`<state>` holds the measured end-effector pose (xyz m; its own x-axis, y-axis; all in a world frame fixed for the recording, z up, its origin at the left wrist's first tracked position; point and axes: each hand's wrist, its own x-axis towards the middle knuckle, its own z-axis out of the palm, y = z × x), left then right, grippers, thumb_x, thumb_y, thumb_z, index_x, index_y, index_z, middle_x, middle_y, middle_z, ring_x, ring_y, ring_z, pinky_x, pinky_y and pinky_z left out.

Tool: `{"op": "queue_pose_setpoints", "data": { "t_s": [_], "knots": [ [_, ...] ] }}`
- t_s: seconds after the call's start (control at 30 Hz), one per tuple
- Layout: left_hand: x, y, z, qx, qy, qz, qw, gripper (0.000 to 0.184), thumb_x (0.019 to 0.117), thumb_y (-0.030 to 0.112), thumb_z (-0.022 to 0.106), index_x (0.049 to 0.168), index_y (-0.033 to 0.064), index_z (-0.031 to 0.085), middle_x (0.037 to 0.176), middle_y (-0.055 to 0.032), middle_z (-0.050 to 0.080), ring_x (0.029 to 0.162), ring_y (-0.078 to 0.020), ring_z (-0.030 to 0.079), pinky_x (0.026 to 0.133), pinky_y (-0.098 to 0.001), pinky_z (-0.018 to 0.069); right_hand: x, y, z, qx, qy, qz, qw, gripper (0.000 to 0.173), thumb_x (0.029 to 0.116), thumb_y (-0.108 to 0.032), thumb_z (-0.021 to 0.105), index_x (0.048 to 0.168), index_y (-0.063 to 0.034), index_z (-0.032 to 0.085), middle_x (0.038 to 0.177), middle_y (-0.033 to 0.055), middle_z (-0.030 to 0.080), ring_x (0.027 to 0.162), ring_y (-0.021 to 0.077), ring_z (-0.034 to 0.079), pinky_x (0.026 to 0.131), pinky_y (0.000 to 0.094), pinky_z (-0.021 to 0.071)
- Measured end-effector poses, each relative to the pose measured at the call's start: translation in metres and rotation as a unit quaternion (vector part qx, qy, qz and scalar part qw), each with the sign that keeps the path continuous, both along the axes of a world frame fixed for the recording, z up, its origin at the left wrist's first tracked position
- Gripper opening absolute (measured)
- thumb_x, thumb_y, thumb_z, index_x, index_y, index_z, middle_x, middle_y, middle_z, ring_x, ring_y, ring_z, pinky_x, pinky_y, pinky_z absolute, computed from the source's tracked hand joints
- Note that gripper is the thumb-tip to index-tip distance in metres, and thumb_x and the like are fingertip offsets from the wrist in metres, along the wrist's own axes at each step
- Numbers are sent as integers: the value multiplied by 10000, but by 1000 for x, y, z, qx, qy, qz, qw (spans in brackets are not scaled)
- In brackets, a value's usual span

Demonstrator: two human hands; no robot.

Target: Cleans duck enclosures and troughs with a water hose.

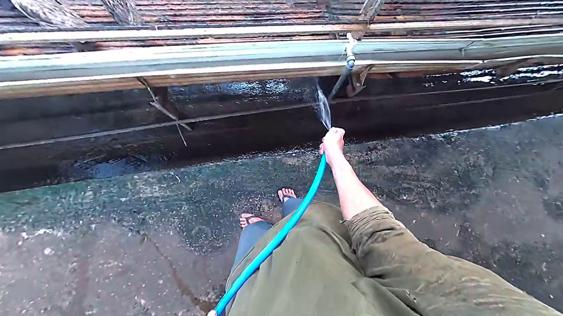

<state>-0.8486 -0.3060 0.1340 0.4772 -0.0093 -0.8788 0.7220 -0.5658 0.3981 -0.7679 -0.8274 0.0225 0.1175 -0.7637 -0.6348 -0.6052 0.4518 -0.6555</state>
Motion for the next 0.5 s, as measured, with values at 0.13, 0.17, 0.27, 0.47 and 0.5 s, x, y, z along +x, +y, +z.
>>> {"op": "queue_pose_setpoints", "data": {
  "t_s": [0.13,0.17,0.27,0.47,0.5],
  "knots": [
    [-7,-20,1,15,7,-6,1000,193,1054,205,583,934,54,567,617,57,542,498,-3,481,511,-188,442,1,-17,-9,-4,19,8,1000,431,1134,-336,214,1467,-108,363,859,133,588,577,229,568,544,398,509],
    [-9,-23,2,16,9,-1,1000,193,1055,205,580,939,51,564,620,53,538,501,-7,478,514,-191,440,1,-19,-11,-1,25,10,1000,429,1134,-332,216,1472,-110,359,867,137,593,586,233,573,550,402,510],
    [-15,-35,5,12,5,22,1000,178,1053,189,581,936,58,552,614,54,527,499,-16,477,517,-196,444,1,-25,-13,16,30,9,999,427,1130,-309,243,1500,-122,342,911,143,589,607,235,566,559,402,505],
    [-27,-53,2,13,-8,31,999,181,1046,188,591,912,68,569,610,63,552,505,-8,491,531,-192,453,6,-44,-17,26,33,6,999,423,1128,-314,219,1486,-126,347,898,136,585,598,228,571,555,395,508],
    [-29,-58,3,17,-7,31,999,185,1048,191,589,910,69,568,606,64,548,503,-8,488,530,-192,451,7,-47,-17,29,35,6,999,425,1129,-315,223,1489,-128,347,916,143,590,603,231,575,558,398,509]
  ]
}}
